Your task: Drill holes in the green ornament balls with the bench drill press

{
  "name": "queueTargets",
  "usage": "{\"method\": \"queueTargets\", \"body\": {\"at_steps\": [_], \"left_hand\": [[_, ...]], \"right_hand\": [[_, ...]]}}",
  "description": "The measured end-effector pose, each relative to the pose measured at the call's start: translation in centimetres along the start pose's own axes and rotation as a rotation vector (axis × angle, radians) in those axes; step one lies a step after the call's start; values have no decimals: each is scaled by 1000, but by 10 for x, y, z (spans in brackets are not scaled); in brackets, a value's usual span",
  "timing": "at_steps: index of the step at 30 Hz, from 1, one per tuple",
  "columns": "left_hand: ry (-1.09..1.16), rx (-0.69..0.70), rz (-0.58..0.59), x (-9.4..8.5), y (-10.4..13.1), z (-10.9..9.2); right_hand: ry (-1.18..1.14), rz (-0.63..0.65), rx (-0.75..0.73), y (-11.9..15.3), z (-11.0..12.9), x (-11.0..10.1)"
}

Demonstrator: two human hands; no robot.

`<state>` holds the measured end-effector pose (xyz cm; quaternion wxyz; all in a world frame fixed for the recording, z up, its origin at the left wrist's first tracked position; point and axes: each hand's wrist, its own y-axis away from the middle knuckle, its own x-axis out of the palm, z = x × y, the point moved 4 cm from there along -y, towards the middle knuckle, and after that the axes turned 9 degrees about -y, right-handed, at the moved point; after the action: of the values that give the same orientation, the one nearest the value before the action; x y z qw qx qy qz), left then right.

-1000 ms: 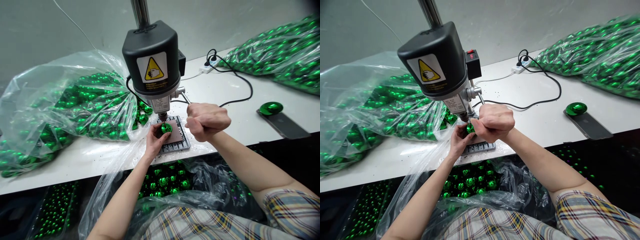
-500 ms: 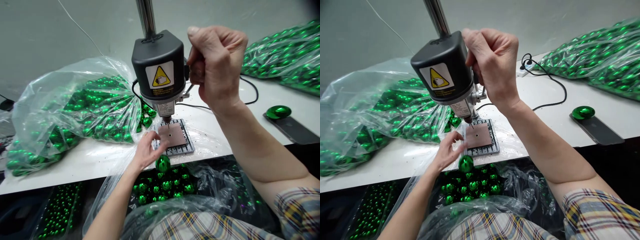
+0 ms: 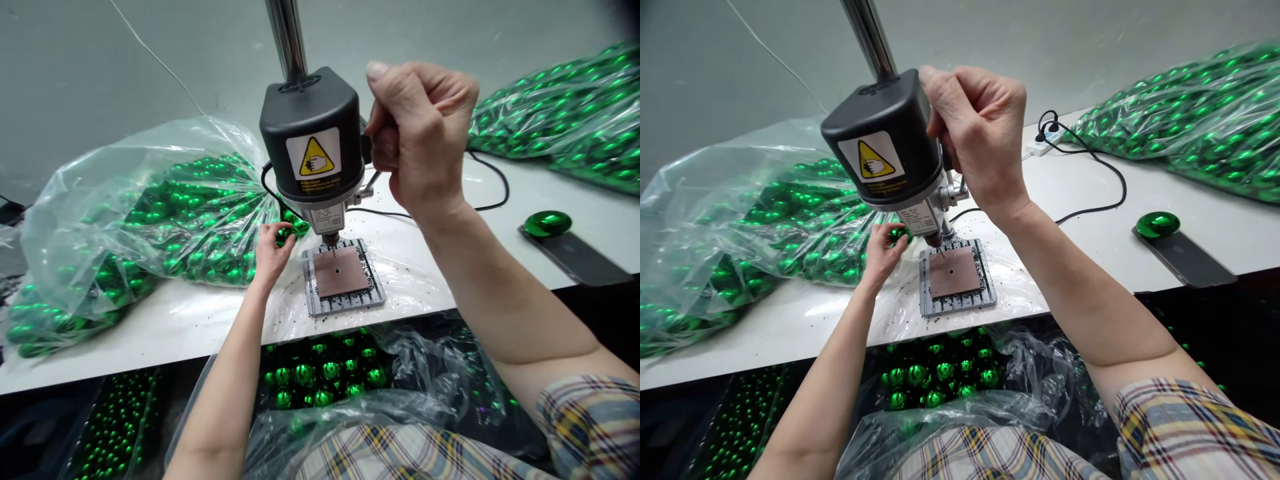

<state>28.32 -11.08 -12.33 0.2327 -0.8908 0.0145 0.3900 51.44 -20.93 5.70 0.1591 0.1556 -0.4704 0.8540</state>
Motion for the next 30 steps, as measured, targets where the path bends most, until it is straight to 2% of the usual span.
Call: {"method": "queueTargets", "body": {"at_steps": [2, 4, 7, 10, 13, 16, 19, 25, 30], "left_hand": [[123, -29, -47, -6, 9, -1], [253, -90, -37, -6, 17, -3], [650, -309, -24, -2, 27, -7], [1139, -571, 117, 6, 41, -21], [1376, -780, 276, 14, 59, -40], [1372, -873, 271, 17, 73, -48], [1351, -854, 266, 14, 77, -52], [1196, -694, 276, 6, 76, -48], [794, -453, 180, 18, 86, -42]], "right_hand": [[-15, 3, -36, 0, 1, 0], [-12, 4, -44, 0, 1, 1], [-30, -4, -23, 2, 2, 0], [-44, -5, 0, 2, 3, 0], [-60, 6, -2, 2, 2, 0], [-78, 9, -19, 1, 2, 0], [-76, 8, -10, 1, 2, 1], [-35, 3, 8, 1, 3, 0], [-4, 11, -8, 1, 2, 0]]}}
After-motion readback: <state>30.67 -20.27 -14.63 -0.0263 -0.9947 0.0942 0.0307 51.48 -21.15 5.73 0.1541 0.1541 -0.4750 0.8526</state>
